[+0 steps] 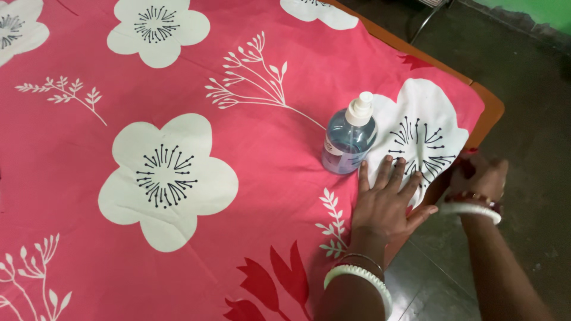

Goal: The person smoothes a floral bedsheet and tucks the edges into the wooden bed frame.

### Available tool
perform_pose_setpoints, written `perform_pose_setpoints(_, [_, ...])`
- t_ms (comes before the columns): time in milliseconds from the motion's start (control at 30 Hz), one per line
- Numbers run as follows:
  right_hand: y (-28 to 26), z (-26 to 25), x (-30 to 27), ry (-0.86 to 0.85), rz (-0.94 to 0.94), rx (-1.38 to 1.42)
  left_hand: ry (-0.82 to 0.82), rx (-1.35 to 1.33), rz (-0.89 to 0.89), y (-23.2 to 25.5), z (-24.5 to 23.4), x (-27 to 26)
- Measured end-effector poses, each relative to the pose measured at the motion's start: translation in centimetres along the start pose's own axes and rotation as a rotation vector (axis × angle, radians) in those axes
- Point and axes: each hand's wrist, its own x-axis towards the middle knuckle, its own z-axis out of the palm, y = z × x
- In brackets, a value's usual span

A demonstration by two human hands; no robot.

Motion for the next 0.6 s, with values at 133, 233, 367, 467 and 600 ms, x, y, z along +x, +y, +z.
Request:
perform_pose_setpoints(133, [-0.5,0.8,-2.2,0.029,-0.006,-0.098,-0.026,-0.009,-0.006,-0.5,-0.1,0.1])
perform_pose_setpoints(233, [-0.3,-0.4,-9.6,0.034,-0.166,-0.040,-0.009,-0.015,0.003,-0.4,-0.3,0.1])
perform_pose_setpoints(367, [-0.4,-1.5,-15.1,-0.054,-0.129,-0.127,-0.036,-0.004,0.016,-0.7,-0.4,0.2])
perform_pose_setpoints(467, [0.6,-0.9,-11.3,-0.058,-0.143,-0.038,-0.038,-0.039,0.003,-0.6,-0.3,0.0])
perform_pose_setpoints(600, [1.4,1.3,-0.6,0.036,0.109,0.100,0.017,-0.052,0.004,-0.5,0.1,-0.2])
